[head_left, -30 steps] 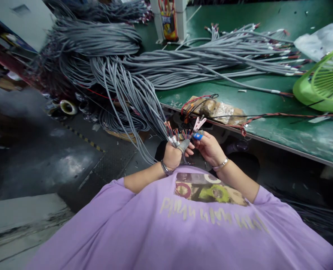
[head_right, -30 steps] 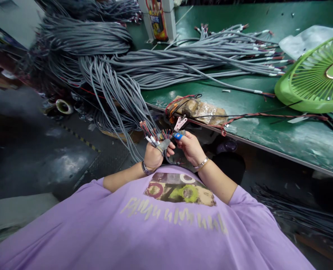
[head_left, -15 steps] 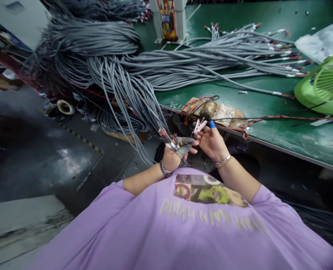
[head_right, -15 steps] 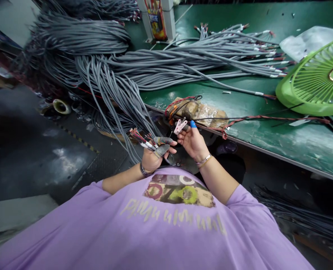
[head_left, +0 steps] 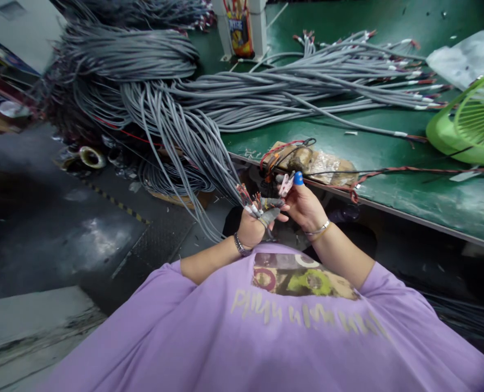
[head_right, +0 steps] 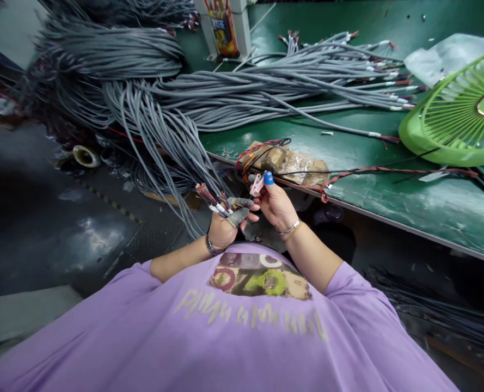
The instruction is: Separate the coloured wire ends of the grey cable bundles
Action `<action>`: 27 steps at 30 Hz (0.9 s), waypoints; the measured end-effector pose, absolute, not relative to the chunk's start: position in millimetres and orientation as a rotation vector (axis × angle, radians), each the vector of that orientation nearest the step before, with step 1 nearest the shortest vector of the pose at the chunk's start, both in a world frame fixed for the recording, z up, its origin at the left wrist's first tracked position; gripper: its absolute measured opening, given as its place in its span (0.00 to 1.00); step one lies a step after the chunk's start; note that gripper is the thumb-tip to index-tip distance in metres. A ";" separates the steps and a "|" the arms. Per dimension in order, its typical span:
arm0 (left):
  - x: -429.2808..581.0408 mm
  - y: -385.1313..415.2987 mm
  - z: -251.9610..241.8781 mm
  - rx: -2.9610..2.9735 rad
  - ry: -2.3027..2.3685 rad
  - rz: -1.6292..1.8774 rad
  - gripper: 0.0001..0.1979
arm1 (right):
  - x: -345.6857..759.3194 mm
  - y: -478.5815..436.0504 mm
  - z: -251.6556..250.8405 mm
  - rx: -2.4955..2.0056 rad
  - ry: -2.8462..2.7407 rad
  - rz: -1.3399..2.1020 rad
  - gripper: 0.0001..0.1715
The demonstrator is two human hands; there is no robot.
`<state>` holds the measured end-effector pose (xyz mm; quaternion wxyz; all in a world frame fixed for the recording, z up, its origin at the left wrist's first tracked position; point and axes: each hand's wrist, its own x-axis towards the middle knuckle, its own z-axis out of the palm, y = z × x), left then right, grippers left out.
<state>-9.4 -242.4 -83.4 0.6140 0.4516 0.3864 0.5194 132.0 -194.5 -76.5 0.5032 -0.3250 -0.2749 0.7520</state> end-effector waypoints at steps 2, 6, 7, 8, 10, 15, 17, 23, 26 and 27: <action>-10.1 -243.1 -82.3 1.023 0.889 1.209 0.18 | 132.1 -197.1 -76.8 -0.752 -0.584 1.815 0.33; -12.4 -245.5 -76.4 0.980 0.897 1.214 0.19 | 137.4 -200.9 -83.5 -0.750 -0.481 1.853 0.34; -13.1 -246.2 -74.5 0.969 0.908 1.215 0.20 | 139.4 -201.9 -86.2 -0.761 -0.475 1.864 0.34; -13.9 -246.8 -72.8 0.958 0.924 1.218 0.21 | 141.3 -203.0 -89.2 -0.773 -0.470 1.874 0.33; -15.4 -247.4 -70.5 0.943 0.965 1.219 0.21 | 144.5 -206.3 -95.4 -0.809 -0.455 1.895 0.31; -16.8 -246.4 -70.8 0.939 0.969 1.222 0.22 | 146.6 -220.2 -108.4 -0.856 -0.537 1.938 0.26; -16.0 -245.9 -71.5 0.922 0.962 1.225 0.22 | 146.2 -226.0 -110.2 -0.840 -0.609 1.941 0.25; -11.8 -244.9 -74.8 0.904 0.996 1.181 0.21 | 142.7 -239.3 -103.5 -0.857 -0.800 1.820 0.25; -10.8 -244.9 -78.8 0.898 1.027 1.143 0.22 | 139.7 -244.4 -98.4 -0.892 -0.884 1.693 0.22; -10.7 -245.0 -80.2 0.901 1.038 1.129 0.23 | 138.7 -245.6 -96.6 -0.898 -0.907 1.658 0.20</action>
